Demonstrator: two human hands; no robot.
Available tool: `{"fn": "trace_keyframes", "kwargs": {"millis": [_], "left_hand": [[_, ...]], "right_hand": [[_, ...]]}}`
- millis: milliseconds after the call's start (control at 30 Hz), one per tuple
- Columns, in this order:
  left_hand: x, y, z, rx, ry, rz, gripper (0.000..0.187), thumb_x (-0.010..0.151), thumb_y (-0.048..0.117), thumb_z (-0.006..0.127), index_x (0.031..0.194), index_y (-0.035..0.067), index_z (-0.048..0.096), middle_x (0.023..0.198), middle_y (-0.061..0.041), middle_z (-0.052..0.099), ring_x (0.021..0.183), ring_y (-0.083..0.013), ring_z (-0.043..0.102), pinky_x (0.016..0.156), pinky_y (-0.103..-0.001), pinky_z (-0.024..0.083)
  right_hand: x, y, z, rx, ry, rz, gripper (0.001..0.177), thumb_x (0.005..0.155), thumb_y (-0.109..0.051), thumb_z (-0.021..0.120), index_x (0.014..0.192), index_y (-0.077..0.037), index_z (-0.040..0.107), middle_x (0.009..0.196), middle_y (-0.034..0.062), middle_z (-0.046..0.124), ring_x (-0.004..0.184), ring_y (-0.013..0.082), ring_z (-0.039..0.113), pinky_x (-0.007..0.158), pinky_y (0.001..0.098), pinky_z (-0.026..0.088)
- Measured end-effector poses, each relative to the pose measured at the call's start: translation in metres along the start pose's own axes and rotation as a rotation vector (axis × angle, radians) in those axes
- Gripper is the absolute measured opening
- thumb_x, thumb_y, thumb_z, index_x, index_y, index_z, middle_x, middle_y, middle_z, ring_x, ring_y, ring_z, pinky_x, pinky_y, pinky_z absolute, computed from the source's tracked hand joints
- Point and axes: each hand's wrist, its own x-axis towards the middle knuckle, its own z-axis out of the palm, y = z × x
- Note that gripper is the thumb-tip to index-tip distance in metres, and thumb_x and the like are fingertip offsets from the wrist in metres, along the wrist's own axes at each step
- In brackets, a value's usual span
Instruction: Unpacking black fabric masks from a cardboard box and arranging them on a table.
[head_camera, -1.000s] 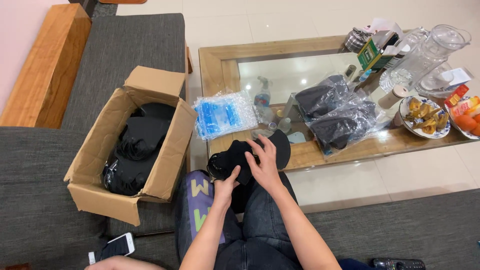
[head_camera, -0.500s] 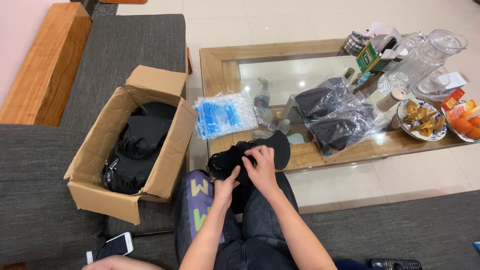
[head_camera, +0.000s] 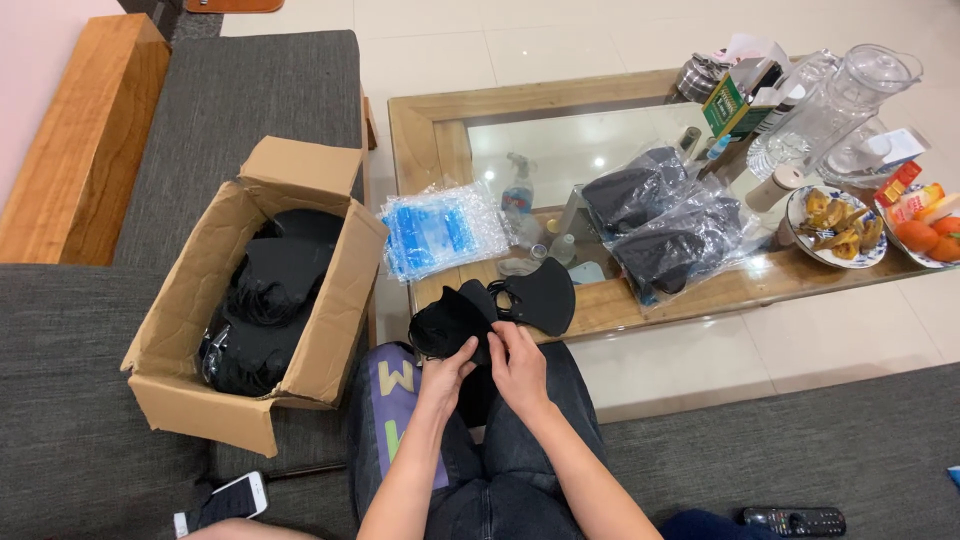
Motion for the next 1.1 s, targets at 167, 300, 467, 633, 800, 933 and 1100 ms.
{"fn": "trace_keyframes", "kwargs": {"millis": [167, 300, 467, 633, 800, 933, 1100], "left_hand": [[-0.015, 0.015, 0.012, -0.018, 0.018, 0.002, 0.074, 0.074, 0.012, 0.097, 0.139, 0.012, 0.062, 0.124, -0.008, 0.072, 0.102, -0.031, 0.075, 0.083, -0.046, 0.065], [-0.025, 0.025, 0.02, -0.031, 0.024, 0.023, 0.073, 0.08, 0.007, 0.091, 0.144, 0.01, 0.057, 0.127, -0.012, 0.069, 0.108, -0.0366, 0.072, 0.09, -0.053, 0.062], [-0.042, 0.042, 0.032, -0.006, 0.048, 0.016, 0.077, 0.081, 0.008, 0.09, 0.148, 0.012, 0.053, 0.136, -0.014, 0.065, 0.115, -0.038, 0.069, 0.094, -0.054, 0.059], [-0.046, 0.044, 0.033, -0.002, 0.053, 0.022, 0.079, 0.083, 0.006, 0.087, 0.152, 0.012, 0.049, 0.142, -0.014, 0.062, 0.12, -0.0392, 0.065, 0.098, -0.055, 0.057], [-0.036, 0.035, 0.028, 0.006, 0.045, -0.009, 0.072, 0.084, 0.01, 0.088, 0.148, 0.013, 0.054, 0.137, -0.013, 0.066, 0.114, -0.0417, 0.067, 0.098, -0.057, 0.055], [-0.038, 0.037, 0.025, 0.028, 0.032, -0.012, 0.071, 0.083, 0.011, 0.089, 0.147, 0.015, 0.057, 0.137, -0.011, 0.067, 0.113, -0.0404, 0.067, 0.097, -0.056, 0.057], [-0.041, 0.04, 0.027, 0.028, 0.033, -0.007, 0.07, 0.083, 0.01, 0.088, 0.146, 0.015, 0.058, 0.135, -0.012, 0.068, 0.11, -0.0421, 0.067, 0.097, -0.057, 0.056]], "right_hand": [[0.003, 0.014, -0.003, 0.167, 0.084, 0.049, 0.013, 0.1, -0.015, 0.066, 0.111, -0.012, 0.073, 0.087, 0.0111, 0.071, 0.084, 0.029, 0.074, 0.069, 0.0356, 0.059], [0.011, 0.052, -0.008, 0.434, 0.173, 0.191, 0.017, 0.098, -0.009, 0.071, 0.114, -0.006, 0.072, 0.087, 0.0085, 0.075, 0.077, 0.0124, 0.067, 0.073, 0.0311, 0.058], [0.022, 0.069, -0.022, 0.526, 0.277, 0.455, 0.01, 0.095, -0.009, 0.072, 0.105, -0.006, 0.073, 0.079, 0.0057, 0.073, 0.055, 0.0094, 0.059, 0.045, 0.022, 0.048], [0.026, 0.095, -0.028, 0.546, 0.347, 0.645, 0.012, 0.092, -0.008, 0.073, 0.103, -0.003, 0.074, 0.074, 0.0091, 0.071, 0.046, 0.0122, 0.056, 0.033, 0.0221, 0.043], [0.027, 0.101, -0.027, 0.449, 0.347, 0.671, 0.013, 0.092, -0.009, 0.07, 0.103, -0.002, 0.072, 0.068, 0.0117, 0.071, 0.039, 0.0123, 0.053, 0.031, 0.0223, 0.04], [0.03, 0.073, -0.04, 0.398, 0.332, 0.687, 0.016, 0.093, -0.01, 0.068, 0.105, -0.001, 0.072, 0.069, 0.0129, 0.072, 0.043, 0.0137, 0.058, 0.035, 0.0238, 0.046], [0.03, 0.079, -0.044, 0.081, 0.216, 0.666, 0.027, 0.095, -0.022, 0.065, 0.121, -0.012, 0.066, 0.066, 0.0056, 0.071, 0.044, 0.0168, 0.063, 0.047, 0.03, 0.049]]}}
